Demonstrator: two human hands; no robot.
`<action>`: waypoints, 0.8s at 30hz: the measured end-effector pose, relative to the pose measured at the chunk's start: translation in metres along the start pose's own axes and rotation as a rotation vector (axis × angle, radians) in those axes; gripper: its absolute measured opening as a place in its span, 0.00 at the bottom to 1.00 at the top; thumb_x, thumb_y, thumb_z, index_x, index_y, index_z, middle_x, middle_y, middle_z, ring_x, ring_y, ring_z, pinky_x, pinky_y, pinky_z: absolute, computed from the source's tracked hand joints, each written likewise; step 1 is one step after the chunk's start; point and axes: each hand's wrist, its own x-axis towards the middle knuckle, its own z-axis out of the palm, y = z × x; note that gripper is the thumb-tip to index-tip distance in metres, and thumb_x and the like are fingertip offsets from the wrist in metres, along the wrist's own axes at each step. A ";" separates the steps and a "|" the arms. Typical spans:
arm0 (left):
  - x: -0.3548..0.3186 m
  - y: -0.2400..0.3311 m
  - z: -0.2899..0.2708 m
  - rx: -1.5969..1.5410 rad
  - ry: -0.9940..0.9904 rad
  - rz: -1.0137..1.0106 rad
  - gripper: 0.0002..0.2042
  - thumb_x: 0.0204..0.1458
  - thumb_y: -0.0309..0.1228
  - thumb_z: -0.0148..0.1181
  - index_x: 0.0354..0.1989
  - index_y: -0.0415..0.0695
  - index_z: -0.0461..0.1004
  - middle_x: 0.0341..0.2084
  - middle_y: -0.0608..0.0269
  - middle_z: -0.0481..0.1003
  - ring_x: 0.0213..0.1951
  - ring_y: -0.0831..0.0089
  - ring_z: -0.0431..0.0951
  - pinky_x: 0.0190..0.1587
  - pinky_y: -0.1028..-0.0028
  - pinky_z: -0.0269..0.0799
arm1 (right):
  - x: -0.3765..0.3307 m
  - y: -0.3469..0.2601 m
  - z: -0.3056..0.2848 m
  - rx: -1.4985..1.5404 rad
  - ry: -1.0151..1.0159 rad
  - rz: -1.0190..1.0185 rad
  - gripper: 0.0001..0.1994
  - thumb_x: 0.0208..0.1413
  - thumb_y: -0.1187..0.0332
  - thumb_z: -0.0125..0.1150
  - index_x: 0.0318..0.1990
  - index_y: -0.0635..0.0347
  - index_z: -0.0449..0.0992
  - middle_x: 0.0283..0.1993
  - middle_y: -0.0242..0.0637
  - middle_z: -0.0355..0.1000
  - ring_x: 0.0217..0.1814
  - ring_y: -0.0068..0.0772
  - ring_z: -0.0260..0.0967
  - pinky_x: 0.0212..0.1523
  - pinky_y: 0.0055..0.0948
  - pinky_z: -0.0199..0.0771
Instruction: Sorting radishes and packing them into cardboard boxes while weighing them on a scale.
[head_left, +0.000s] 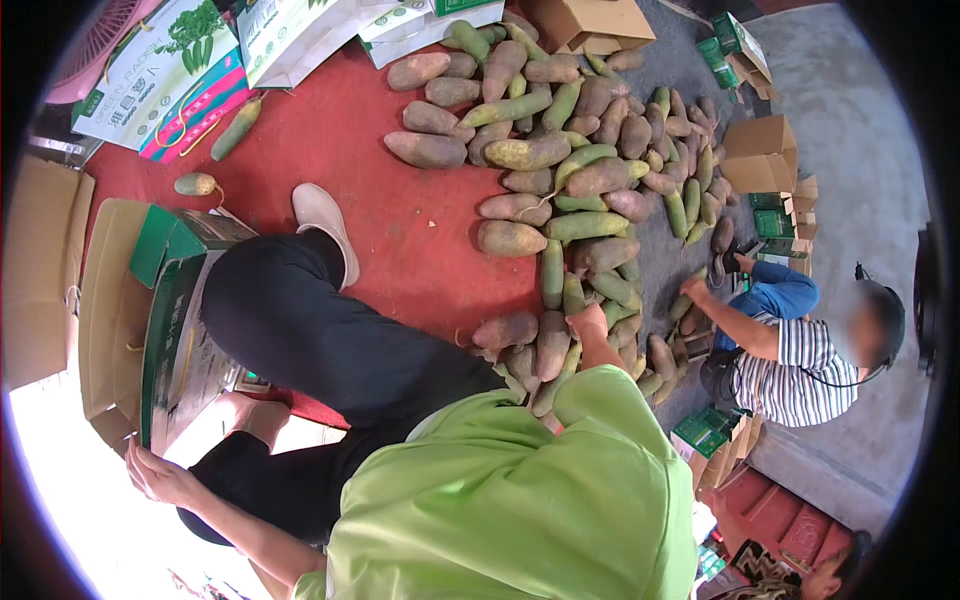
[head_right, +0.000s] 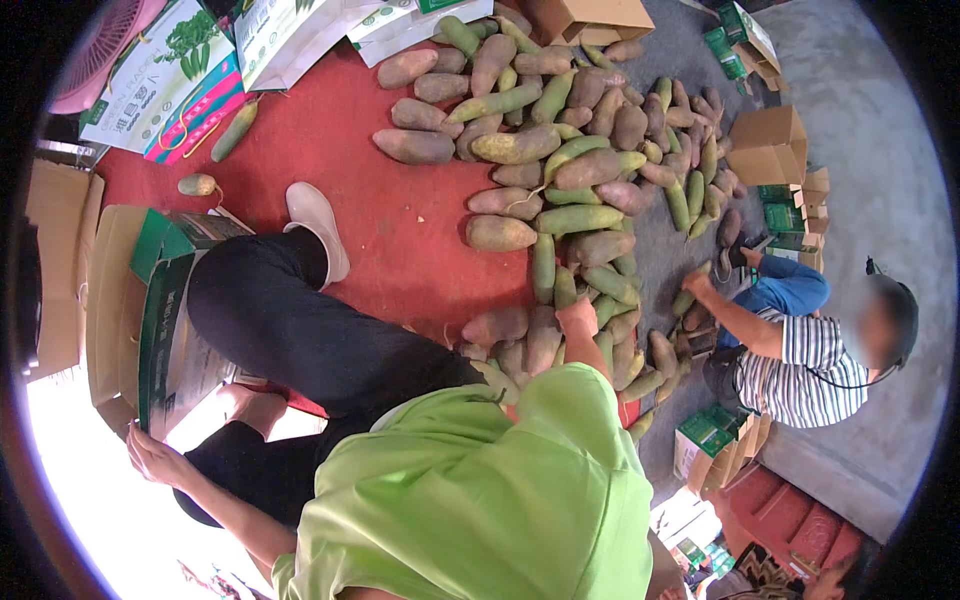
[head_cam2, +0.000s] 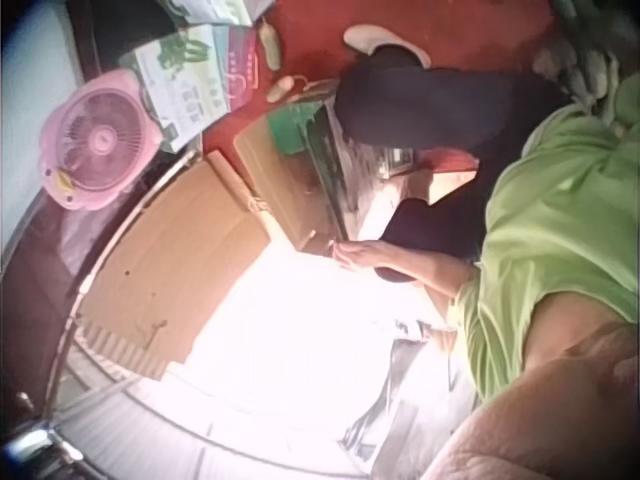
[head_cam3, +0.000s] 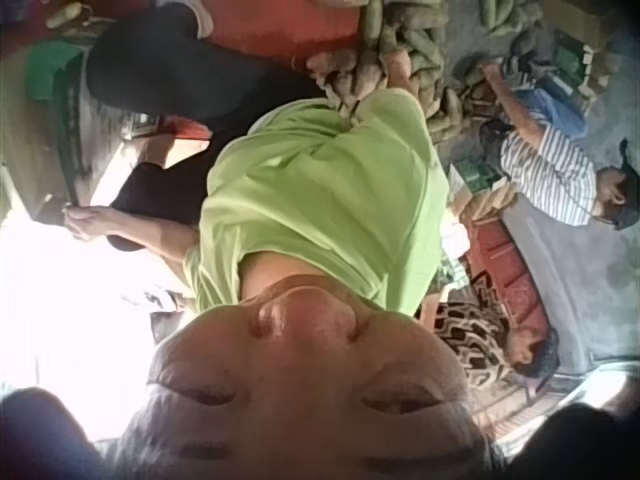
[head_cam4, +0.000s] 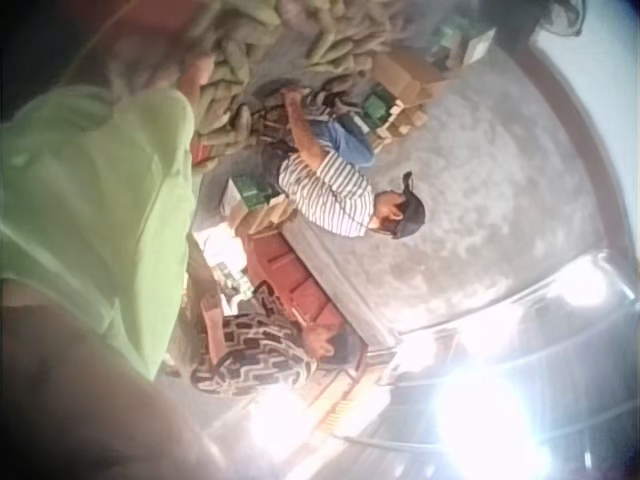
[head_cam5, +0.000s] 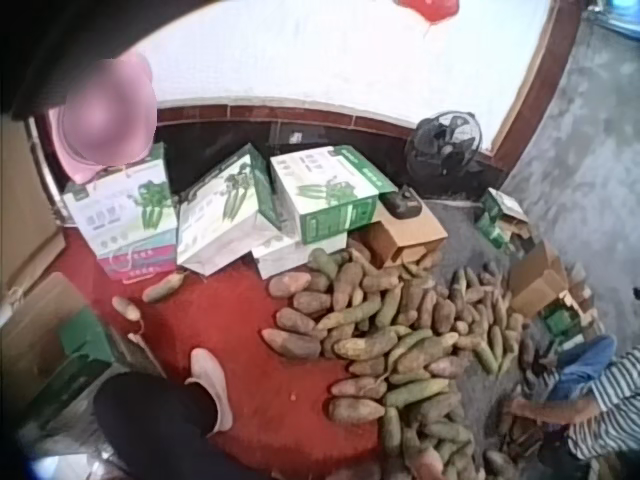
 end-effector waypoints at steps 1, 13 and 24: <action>0.001 0.001 0.000 0.008 0.007 0.021 0.14 0.63 0.33 0.46 0.39 0.37 0.77 0.36 0.58 0.79 0.40 0.60 0.77 0.45 0.63 0.70 | 0.001 -0.001 -0.001 0.006 0.005 -0.001 0.30 0.40 0.57 0.71 0.53 0.57 0.69 0.55 0.41 0.71 0.58 0.40 0.69 0.55 0.37 0.71; 0.001 -0.001 0.002 -0.055 0.028 0.020 0.14 0.62 0.33 0.46 0.40 0.38 0.77 0.36 0.56 0.78 0.40 0.58 0.77 0.45 0.61 0.70 | 0.016 0.018 -0.001 0.215 -0.076 -0.035 0.31 0.35 0.55 0.74 0.45 0.71 0.76 0.48 0.49 0.75 0.54 0.39 0.72 0.52 0.32 0.71; -0.002 -0.009 0.000 -0.115 0.004 -0.039 0.15 0.63 0.34 0.45 0.40 0.39 0.78 0.36 0.57 0.79 0.41 0.58 0.76 0.46 0.61 0.69 | -0.005 0.037 -0.055 0.596 -0.305 0.098 0.16 0.40 0.58 0.72 0.35 0.53 0.76 0.31 0.29 0.73 0.30 0.27 0.70 0.32 0.31 0.70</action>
